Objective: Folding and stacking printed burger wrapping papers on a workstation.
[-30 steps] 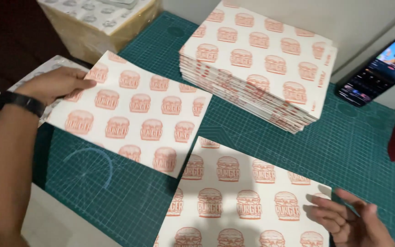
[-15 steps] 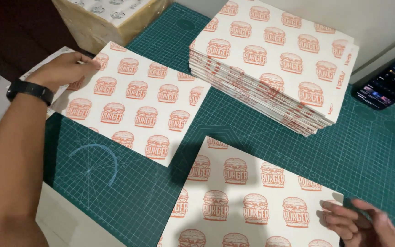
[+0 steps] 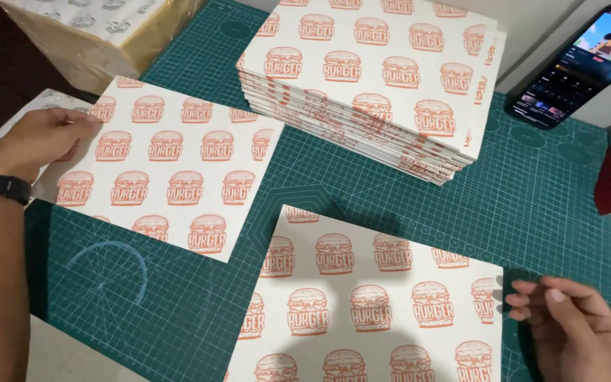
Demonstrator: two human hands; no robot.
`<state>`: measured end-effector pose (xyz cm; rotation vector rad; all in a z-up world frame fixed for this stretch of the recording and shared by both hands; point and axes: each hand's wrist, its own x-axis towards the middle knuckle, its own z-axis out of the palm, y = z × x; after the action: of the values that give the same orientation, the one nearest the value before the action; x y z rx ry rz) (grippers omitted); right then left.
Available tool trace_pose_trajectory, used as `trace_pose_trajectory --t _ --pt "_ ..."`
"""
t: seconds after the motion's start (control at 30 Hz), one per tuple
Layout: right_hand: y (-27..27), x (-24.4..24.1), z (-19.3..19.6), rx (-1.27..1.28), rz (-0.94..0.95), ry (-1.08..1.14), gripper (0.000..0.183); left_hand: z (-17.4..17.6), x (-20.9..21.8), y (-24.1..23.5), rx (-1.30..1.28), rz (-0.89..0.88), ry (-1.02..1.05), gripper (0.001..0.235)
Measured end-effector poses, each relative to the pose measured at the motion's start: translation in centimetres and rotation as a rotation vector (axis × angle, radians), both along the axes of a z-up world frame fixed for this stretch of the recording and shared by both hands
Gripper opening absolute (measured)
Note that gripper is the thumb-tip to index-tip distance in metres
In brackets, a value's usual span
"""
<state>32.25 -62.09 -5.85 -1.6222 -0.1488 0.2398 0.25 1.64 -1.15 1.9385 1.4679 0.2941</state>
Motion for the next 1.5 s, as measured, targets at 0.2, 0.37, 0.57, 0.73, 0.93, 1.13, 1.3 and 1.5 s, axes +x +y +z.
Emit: trace_pose_trajectory --t 0.2,0.37,0.57,0.73,0.93,1.13,1.3,1.5 --pt "1.0 -0.9 1.0 0.027 0.005 -0.058 0.014 -2.1 -0.5 2.1 0.133 -0.010 0.043 0.031" --pt "2.2 -1.6 2.8 -0.389 -0.004 -0.347 0.011 -1.2 1.9 -4.0 1.156 -0.399 -0.008 0.017" --pt "2.7 -2.0 3.4 -0.351 0.176 -0.467 0.031 4.1 13.7 -27.1 0.961 -1.045 -0.516 0.014" --pt "2.6 -2.4 3.5 -0.475 0.240 -0.575 0.040 1.8 19.4 -36.8 0.883 -1.348 -0.749 0.011" --pt "1.8 -1.9 2.7 -0.627 0.172 -0.690 0.035 -0.8 22.5 -40.3 0.760 -1.392 -0.628 0.025" --pt "1.3 -1.3 1.8 -0.613 0.248 -0.700 0.029 -1.0 22.8 -40.5 0.810 -1.276 -0.440 0.035" --pt "1.3 -1.3 2.2 -0.617 0.268 -0.682 0.032 -2.2 23.0 -40.2 0.599 -1.308 -0.413 0.033" --pt "1.4 -1.5 2.4 -0.275 0.241 -0.968 0.028 -2.2 23.1 -40.1 0.617 -1.225 -0.550 0.008"
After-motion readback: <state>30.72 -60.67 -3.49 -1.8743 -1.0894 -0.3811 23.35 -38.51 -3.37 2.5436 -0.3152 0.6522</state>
